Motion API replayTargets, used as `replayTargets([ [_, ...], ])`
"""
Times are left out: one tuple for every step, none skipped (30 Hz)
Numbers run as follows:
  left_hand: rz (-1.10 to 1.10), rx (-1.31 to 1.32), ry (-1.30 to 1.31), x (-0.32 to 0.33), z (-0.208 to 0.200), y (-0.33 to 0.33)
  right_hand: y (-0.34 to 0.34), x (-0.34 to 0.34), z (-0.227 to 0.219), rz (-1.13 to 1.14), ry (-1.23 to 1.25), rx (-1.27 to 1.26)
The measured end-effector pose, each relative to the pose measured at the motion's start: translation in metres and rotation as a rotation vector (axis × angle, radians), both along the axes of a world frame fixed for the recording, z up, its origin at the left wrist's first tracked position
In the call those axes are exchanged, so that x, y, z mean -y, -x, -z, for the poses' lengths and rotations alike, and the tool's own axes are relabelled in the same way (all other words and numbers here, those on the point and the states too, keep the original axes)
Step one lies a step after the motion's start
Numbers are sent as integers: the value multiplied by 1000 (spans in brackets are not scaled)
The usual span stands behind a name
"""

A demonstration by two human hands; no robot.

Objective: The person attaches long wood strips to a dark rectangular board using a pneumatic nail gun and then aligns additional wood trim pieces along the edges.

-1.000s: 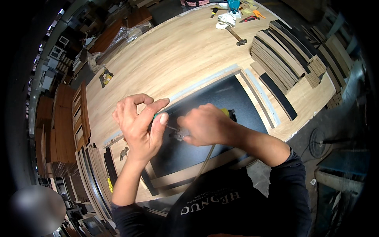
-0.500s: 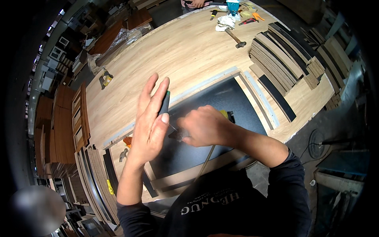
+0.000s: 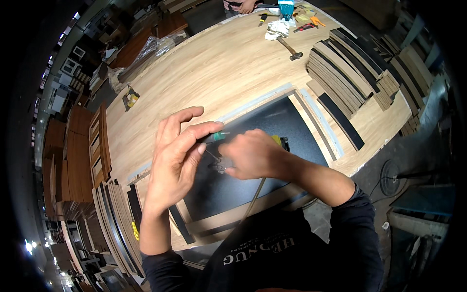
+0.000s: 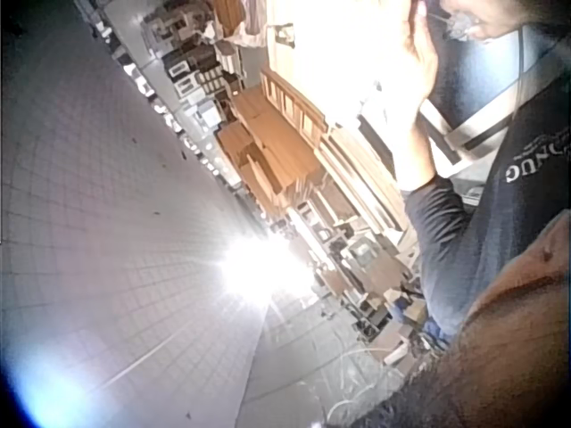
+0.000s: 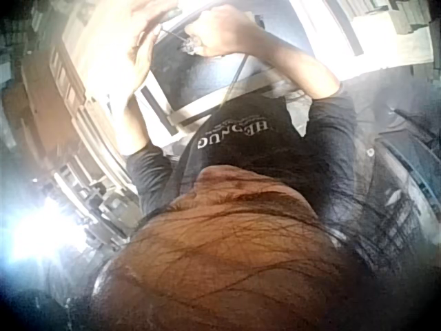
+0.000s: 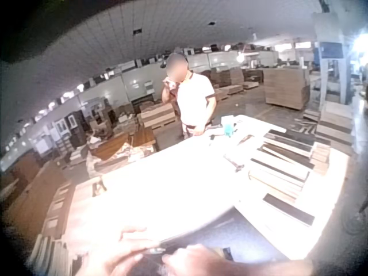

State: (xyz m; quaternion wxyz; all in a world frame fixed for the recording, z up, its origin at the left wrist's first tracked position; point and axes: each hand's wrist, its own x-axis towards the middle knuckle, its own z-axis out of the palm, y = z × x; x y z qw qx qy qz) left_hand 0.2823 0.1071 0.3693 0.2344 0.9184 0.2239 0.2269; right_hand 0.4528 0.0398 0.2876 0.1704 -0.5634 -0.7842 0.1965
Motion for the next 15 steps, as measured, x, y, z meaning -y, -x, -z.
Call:
replayTargets([
  [-17, 75, 58, 3, 6, -2, 0, 0, 1, 0, -3, 2],
  [-36, 150, 116, 6, 10, -4, 1, 0, 2, 16, -37, -13],
  [-67, 175, 178, 8, 11, -6, 2, 1, 3, 31, -70, -29],
  [-42, 181, 127, 7, 16, -4, 2, 1, 5, 47, -104, -44],
  [-18, 187, 75, 5, 25, -2, 3, 0, 5, 52, -104, -53],
  [6, 193, 24, 4, 29, -1, 3, 0, 6, 56, -104, -62],
  [-6, 177, 40, 6, 29, 0, 3, 0, 6, 59, -104, -71],
  [12, 173, 89, 6, 26, 0, 3, 0, 6, 62, -105, -69],
  [29, 169, 139, 5, 24, 0, 3, 0, 6, 64, -107, -67],
  [46, 164, 188, 5, 21, 0, 3, 0, 6, 65, -108, -65],
  [38, 205, 227, 6, 19, -2, 3, -1, 6, 53, -68, -42],
  [30, 247, 267, 7, 18, -4, 1, -1, 4, 42, -27, -20],
  [22, 288, 306, 7, 18, -5, 0, -1, 3, 30, 14, 3],
  [23, 227, 318, 6, 17, -1, 0, -1, 2, 37, 9, 4],
  [25, 167, 330, 3, 16, 7, -1, -1, 1, 44, 3, 5],
])
